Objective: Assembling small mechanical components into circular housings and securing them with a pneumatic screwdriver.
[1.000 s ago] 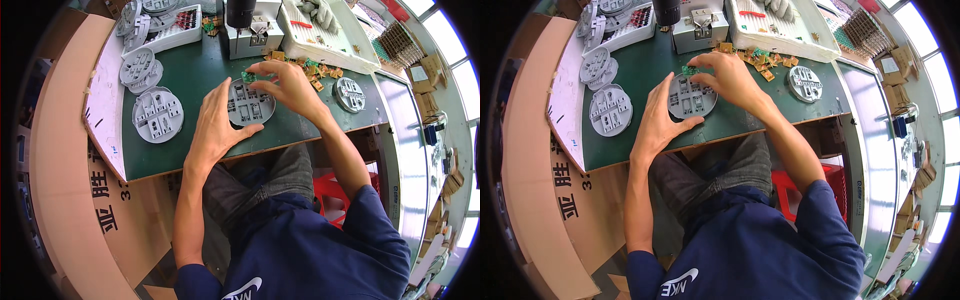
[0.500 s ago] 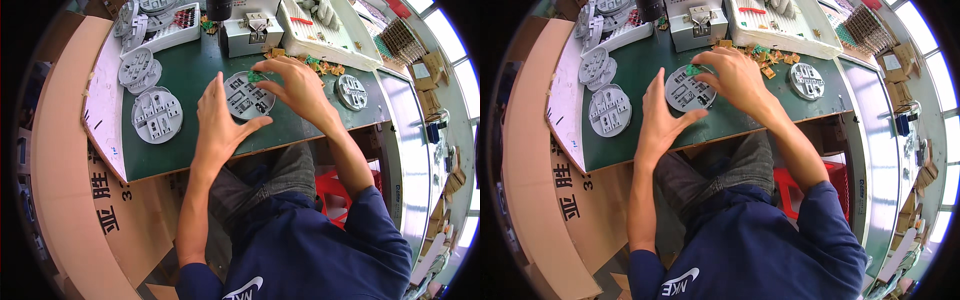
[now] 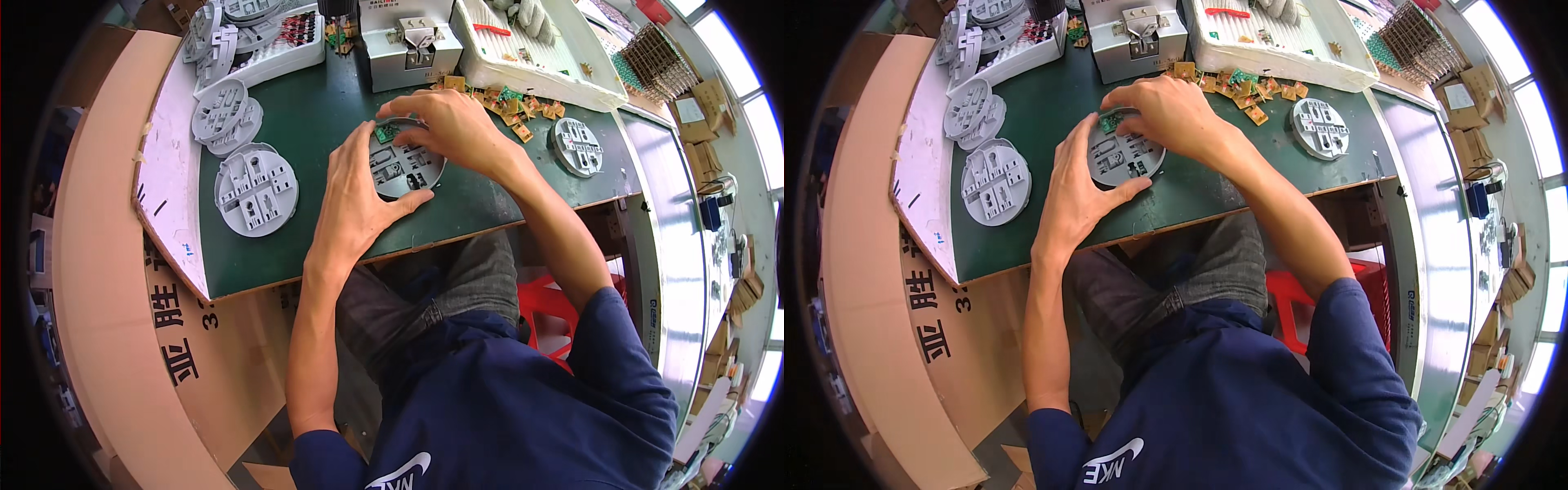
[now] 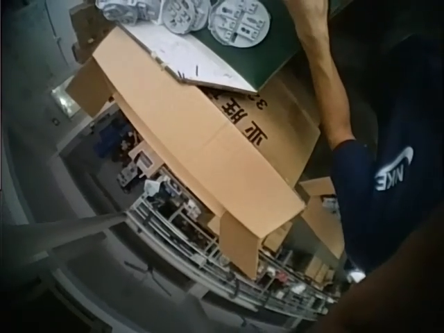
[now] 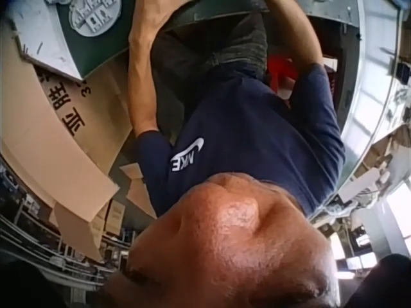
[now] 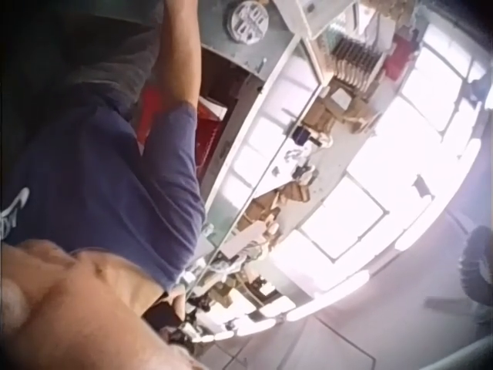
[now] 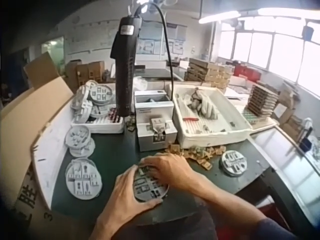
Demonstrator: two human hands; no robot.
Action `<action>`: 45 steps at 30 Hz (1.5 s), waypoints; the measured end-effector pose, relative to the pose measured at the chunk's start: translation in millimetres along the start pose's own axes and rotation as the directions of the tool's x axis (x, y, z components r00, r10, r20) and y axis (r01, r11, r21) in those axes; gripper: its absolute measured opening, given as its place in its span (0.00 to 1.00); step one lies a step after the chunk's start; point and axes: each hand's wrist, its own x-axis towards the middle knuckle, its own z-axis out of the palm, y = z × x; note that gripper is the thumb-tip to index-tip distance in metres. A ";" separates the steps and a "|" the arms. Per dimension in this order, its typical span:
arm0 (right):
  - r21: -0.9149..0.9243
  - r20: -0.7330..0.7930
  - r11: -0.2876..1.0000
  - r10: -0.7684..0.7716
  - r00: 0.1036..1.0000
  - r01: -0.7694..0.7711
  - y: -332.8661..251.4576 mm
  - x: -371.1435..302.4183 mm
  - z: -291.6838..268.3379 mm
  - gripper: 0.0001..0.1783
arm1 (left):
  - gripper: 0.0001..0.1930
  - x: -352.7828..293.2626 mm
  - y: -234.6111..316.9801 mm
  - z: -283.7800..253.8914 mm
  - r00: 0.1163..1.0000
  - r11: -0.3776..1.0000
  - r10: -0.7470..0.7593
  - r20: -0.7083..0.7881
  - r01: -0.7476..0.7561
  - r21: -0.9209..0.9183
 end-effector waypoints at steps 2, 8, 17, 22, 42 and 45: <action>0.034 0.004 0.999 0.021 1.000 -0.021 -0.1 -1.5 -0.9 0.20 | 0.55 -0.7 -0.5 -0.3 1.000 1.000 0.010 0.000 -0.010 0.000; 0.024 -0.117 0.993 -0.115 0.986 0.119 12.5 -15.8 9.3 0.17 | 0.49 -2.3 -0.6 0.2 0.999 0.995 0.020 0.026 -0.023 0.097; -0.125 -0.120 0.966 -0.240 0.963 0.225 12.4 -30.7 9.4 0.19 | 0.48 -5.9 -2.3 5.5 0.998 0.985 0.065 -0.020 -0.061 0.161; -0.291 -0.022 0.937 -0.208 0.978 0.192 3.4 -36.3 2.6 0.24 | 0.47 -5.7 0.3 5.4 0.997 0.989 0.071 -0.033 -0.066 0.135; 0.823 -0.459 0.349 -0.052 0.887 0.447 -54.4 100.9 -92.6 0.37 | 0.49 -6.5 -2.0 3.7 0.997 0.986 0.072 -0.003 -0.071 0.149; 0.811 -0.517 0.370 0.087 0.852 0.454 -33.1 96.3 -95.1 0.30 | 0.49 -6.6 -0.6 2.4 0.998 0.985 0.062 0.001 -0.062 0.159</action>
